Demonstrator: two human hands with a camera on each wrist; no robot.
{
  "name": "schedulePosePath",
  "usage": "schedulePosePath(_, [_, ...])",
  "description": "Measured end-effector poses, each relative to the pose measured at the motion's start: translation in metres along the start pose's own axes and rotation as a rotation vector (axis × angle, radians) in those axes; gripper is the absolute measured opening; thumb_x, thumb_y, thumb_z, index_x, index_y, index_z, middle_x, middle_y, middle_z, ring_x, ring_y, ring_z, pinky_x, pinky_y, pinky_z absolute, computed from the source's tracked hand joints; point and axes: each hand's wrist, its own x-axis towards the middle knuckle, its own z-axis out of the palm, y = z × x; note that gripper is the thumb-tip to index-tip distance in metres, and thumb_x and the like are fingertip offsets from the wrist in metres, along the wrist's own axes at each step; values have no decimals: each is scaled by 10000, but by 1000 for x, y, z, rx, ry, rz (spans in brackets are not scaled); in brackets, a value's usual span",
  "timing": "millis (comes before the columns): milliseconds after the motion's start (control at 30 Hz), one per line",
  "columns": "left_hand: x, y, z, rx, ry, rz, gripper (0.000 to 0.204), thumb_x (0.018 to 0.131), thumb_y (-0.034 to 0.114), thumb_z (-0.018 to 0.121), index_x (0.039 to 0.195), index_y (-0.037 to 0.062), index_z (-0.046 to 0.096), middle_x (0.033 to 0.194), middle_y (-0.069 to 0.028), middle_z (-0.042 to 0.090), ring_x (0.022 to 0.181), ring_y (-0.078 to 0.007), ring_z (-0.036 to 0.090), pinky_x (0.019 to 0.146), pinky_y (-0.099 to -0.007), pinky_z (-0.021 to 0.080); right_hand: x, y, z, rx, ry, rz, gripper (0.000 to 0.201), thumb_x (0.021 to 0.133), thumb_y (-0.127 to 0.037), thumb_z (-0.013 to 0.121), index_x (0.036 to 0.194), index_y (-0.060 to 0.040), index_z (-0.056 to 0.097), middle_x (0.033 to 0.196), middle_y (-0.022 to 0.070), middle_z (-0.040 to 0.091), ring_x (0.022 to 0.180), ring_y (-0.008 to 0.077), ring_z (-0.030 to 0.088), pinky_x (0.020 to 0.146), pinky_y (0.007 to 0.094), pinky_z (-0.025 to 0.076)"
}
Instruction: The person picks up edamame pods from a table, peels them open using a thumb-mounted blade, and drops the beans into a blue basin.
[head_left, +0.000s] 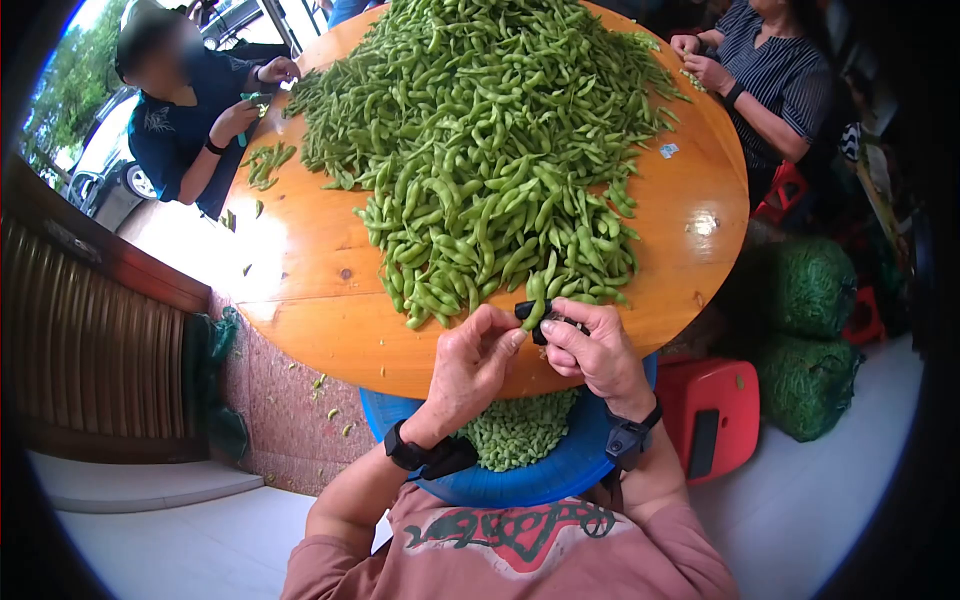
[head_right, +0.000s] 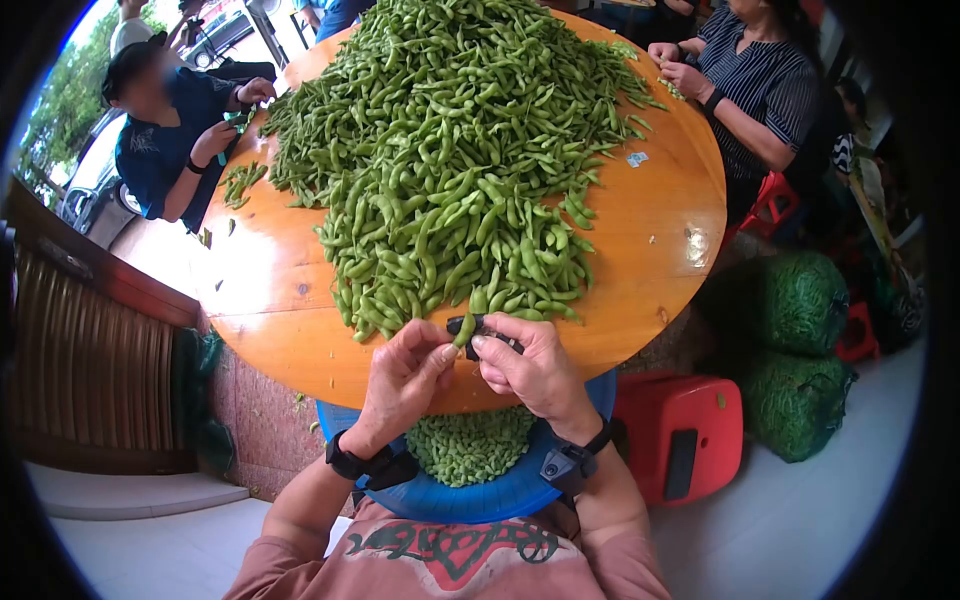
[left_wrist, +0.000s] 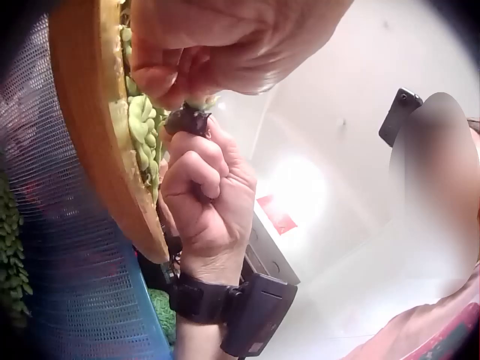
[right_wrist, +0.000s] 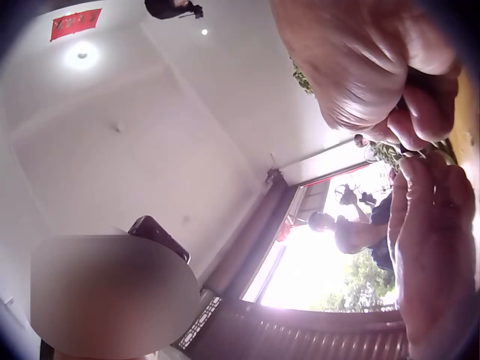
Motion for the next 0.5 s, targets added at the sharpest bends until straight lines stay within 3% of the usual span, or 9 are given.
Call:
schedulePosePath(33, [0,2,-1,1,-2,8,63,991,94,590,1007,36,572,737,21,570,616,-55,519,543,-200,397,-1,0,-1,-22,6,-20,188,982,-65,551,1127,29,624,734,-52,487,562,4,397,456,176,298])
schedulePosePath(100, [-3,9,-7,-770,-171,-414,92,985,140,605,1023,60,584,741,-7,584,592,-92,544,510,-208,395,-5,-5,-7,1,-41,-29,190,966,-41,559,1124,36,630,719,-41,486,538,13,388,443,183,280])
schedulePosePath(133, [-2,-2,-10,-934,-373,-409,136,974,197,620,1033,78,590,755,-42,596,566,-128,559,473,-221,388,-10,-12,-4,72,-106,17,186,979,-61,550,1119,32,630,720,-50,483,532,7,371,451,181,276])
schedulePosePath(233, [-8,0,-7,-965,-449,-409,169,969,221,626,1041,73,585,770,-61,600,536,-131,545,444,-230,366,-15,-15,-7,167,-201,78,187,991,-76,537,1116,23,634,722,-58,484,536,1,364,464,178,278])
schedulePosePath(300, [-1,10,-10,-910,-456,-396,200,954,205,656,1056,54,575,796,-65,609,614,-143,596,497,-242,439,-15,-14,-6,-33,-99,30,197,987,-69,535,1136,17,632,747,-55,490,548,3,386,468,180,293])
schedulePosePath(367, [3,23,-7,-481,-191,-253,226,936,177,686,1070,39,566,825,-67,622,730,-156,642,596,-266,514,-11,-8,-3,-127,-46,2,179,961,-58,566,1097,25,647,760,-20,537,587,45,474,508,222,378])
schedulePosePath(400, [6,18,-8,-407,-199,-232,260,925,161,701,1100,32,559,888,-64,645,828,-161,658,696,-282,545,-9,-3,-1,-387,-44,-164,168,941,-51,585,1071,34,650,768,14,560,617,76,513,545,246,412])
schedulePosePath(433, [7,13,-8,-406,-200,-231,260,925,161,701,1100,32,559,888,-64,645,828,-161,658,696,-282,545,-9,0,2,-647,-41,-330,159,921,-43,603,1045,44,652,777,47,583,646,108,553,583,270,446])
schedulePosePath(500, [9,12,-7,19,-162,-53,198,954,143,654,1081,15,572,869,-51,664,776,-140,650,686,-262,530,-10,-3,7,-737,15,-347,143,886,-32,629,1001,48,656,781,101,598,689,161,588,639,298,470])
